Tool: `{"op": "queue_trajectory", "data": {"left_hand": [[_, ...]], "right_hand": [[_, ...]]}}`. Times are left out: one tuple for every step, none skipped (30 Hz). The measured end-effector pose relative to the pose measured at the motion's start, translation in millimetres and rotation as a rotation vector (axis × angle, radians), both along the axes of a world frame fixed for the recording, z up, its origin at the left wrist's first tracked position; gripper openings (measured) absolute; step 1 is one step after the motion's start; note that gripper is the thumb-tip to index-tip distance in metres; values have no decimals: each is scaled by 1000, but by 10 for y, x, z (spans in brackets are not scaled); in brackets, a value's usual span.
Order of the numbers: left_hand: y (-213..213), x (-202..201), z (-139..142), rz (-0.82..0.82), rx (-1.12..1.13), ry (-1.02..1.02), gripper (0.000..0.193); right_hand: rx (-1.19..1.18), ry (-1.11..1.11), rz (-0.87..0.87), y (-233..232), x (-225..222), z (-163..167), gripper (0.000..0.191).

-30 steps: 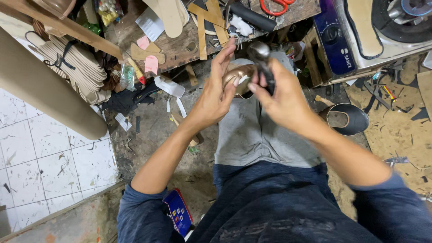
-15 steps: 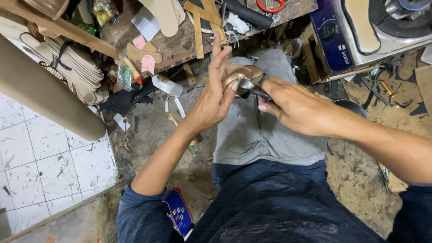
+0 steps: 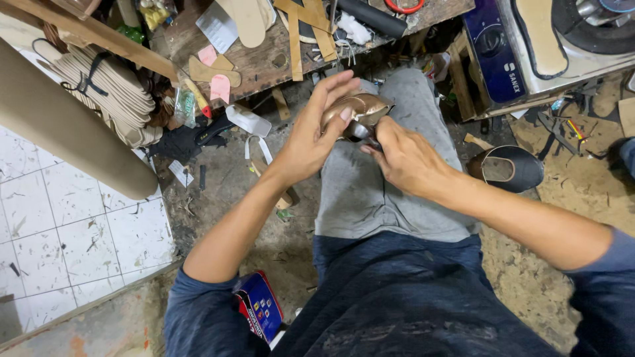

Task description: The person uses a curved metal tool to scrape and smooth the edges of a shoe upper, repeatedly turning the shoe and applying pressure along the seams. The person also uses a hammer to tap the tool and the shoe during the process.

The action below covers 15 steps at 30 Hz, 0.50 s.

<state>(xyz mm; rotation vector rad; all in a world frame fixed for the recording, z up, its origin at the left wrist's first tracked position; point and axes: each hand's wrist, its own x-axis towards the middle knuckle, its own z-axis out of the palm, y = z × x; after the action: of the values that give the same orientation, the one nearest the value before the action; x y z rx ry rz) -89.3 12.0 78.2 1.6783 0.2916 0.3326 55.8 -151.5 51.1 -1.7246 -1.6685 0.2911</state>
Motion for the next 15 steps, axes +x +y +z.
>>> {"op": "queue_trajectory", "data": {"left_hand": [[0,-6,8,-4,66,-24,50],[-2,-13,13,-9,132,-47,51],[-4,-20,18,-13,199,-71,52],[-3,-29,22,-19,207,-61,54],[-5,-40,25,-25,212,-49,56],[-7,-48,23,-31,214,-37,57],[-5,-56,22,-33,205,-39,58],[-3,-60,18,-33,199,-42,58],[0,-63,14,-32,194,-46,58],[6,-66,9,-31,192,-48,57],[8,-64,3,-34,185,-47,56],[9,-63,-3,-39,178,-50,56],[12,-57,-7,-27,95,-33,56],[11,-50,-12,-16,11,-15,57],[10,-51,-12,-3,-76,4,57]], "right_hand": [[30,-61,38,-19,43,52,27],[60,-123,76,-39,86,110,25],[-33,-90,100,-38,137,173,21],[-128,-57,126,-28,195,234,18],[-226,-22,152,-25,234,289,14],[-331,77,146,-24,260,332,16],[-434,175,141,-26,268,357,19],[-535,271,137,-19,264,361,22],[-453,261,99,-9,238,339,21],[-373,254,62,-14,172,293,21],[-297,252,22,-26,95,230,21],[-210,249,5,-29,28,152,22],[-115,243,-12,0,-30,64,22],[-22,237,-30,20,-75,-20,23],[-21,208,-36,24,-103,-88,23]]}}
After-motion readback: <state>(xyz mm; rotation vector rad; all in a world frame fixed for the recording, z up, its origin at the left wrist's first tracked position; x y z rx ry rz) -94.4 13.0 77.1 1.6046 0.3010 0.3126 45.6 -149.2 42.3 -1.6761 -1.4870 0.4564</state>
